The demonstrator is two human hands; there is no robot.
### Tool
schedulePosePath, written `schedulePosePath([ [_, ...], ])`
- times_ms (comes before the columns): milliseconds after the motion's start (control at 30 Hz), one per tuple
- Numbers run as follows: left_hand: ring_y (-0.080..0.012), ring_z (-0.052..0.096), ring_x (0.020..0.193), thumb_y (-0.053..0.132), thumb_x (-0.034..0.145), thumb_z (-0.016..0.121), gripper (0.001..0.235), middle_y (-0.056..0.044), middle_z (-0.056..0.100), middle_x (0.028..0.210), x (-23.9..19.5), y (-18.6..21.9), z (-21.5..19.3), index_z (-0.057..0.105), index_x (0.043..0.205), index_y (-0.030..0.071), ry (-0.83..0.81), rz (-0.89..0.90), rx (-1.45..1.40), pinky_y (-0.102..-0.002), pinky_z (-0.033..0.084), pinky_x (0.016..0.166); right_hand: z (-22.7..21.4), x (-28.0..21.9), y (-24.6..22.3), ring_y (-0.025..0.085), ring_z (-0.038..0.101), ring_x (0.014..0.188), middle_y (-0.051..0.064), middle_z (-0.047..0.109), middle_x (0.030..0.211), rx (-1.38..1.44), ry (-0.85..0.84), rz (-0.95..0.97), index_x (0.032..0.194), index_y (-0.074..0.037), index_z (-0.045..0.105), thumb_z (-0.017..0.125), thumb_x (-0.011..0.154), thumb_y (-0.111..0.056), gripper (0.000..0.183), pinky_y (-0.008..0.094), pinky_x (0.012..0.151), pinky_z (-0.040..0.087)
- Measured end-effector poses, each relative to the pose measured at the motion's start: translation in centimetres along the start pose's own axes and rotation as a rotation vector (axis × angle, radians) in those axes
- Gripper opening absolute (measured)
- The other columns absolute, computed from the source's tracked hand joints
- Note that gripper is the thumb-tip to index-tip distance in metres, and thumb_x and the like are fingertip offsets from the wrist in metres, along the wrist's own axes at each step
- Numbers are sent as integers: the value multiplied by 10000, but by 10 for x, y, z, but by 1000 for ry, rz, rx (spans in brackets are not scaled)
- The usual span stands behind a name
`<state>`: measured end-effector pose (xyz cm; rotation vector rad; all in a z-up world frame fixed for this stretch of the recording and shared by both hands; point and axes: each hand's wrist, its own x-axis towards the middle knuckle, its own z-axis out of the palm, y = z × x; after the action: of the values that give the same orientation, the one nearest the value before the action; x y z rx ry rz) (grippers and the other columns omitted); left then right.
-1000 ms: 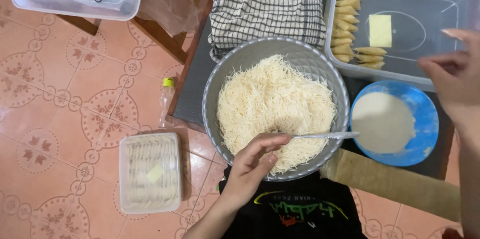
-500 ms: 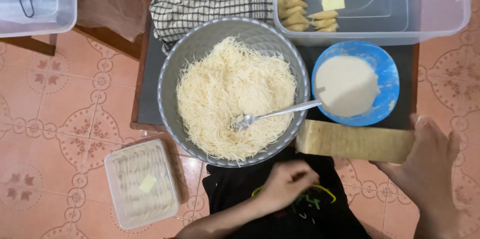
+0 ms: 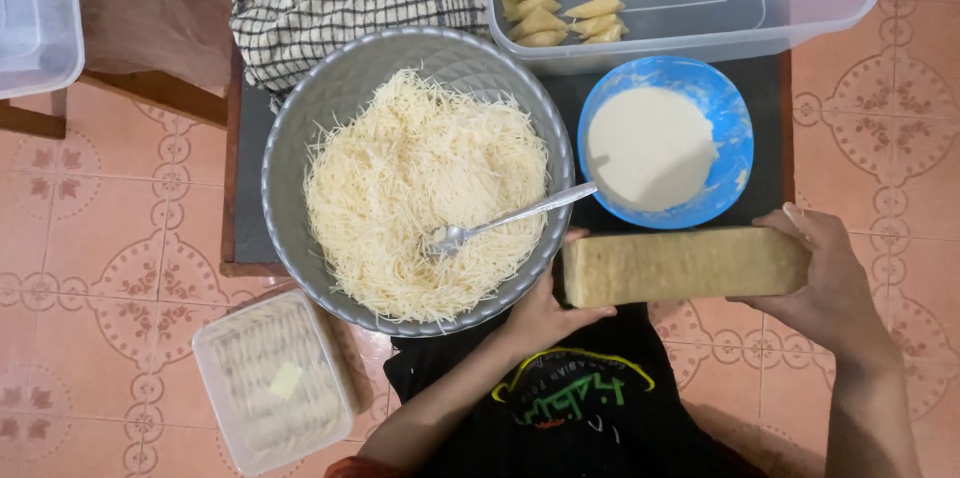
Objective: Wrapping shredded filling into pastry skins to form triangular shapes and sealing them with liquid.
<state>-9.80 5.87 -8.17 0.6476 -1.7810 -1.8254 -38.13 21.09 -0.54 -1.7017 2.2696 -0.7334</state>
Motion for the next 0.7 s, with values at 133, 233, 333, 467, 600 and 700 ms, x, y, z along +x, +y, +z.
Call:
schedulePosePath([
  [133, -349, 533, 1314, 202, 738, 867, 906, -190, 482, 1421, -3, -14, 5, 333, 1455, 51, 25, 41, 53, -493, 449, 1116, -6, 10, -3, 327, 590, 1168, 194, 641, 1226, -75, -126, 286, 1264, 14, 666, 978, 469, -248, 893, 434, 982, 480],
  [233, -352, 522, 1323, 189, 732, 868, 915, -190, 467, 1414, -3, -17, 8, 318, 1450, 53, 28, 10, 8, -508, 441, 1132, -9, 19, 0, 352, 588, 1167, 239, 604, 1285, -49, -156, 275, 1397, 56, 542, 970, 473, -199, 1050, 449, 992, 463],
  [333, -354, 506, 1339, 205, 718, 872, 943, -193, 458, 1416, -4, -19, 7, 307, 1457, 54, 32, 38, -12, -522, 422, 1158, -10, 24, 2, 387, 478, 1296, 250, 550, 1392, -233, -262, 160, 1523, 98, 362, 946, 453, -299, 1282, 534, 1132, 289],
  [467, -362, 412, 1461, 146, 788, 759, 836, -180, 440, 1502, -2, -10, -5, 336, 1507, 92, -25, 215, -204, -557, 294, 1271, -19, 26, -70, 369, 389, 1424, 193, 481, 1534, -69, -187, -146, 1579, 28, 206, 788, 629, -204, 1139, 514, 1191, 262],
  [600, -350, 467, 1398, 179, 804, 761, 728, -175, 471, 1456, 2, 2, -9, 399, 1433, 130, -19, 166, -227, -558, 357, 1237, 19, 45, -118, 321, 659, 1171, 197, 667, 1314, 80, -125, 397, 1557, 39, 301, 689, 849, -186, 838, 393, 710, 613],
  [700, -335, 484, 1392, 131, 796, 777, 762, -157, 494, 1452, 1, -1, -9, 393, 1454, 130, -2, 199, -221, -554, 356, 1248, 33, 54, -105, 297, 638, 913, 239, 642, 1078, 112, 217, 297, 1453, 145, 415, 707, 932, 76, 602, 383, 806, 529],
])
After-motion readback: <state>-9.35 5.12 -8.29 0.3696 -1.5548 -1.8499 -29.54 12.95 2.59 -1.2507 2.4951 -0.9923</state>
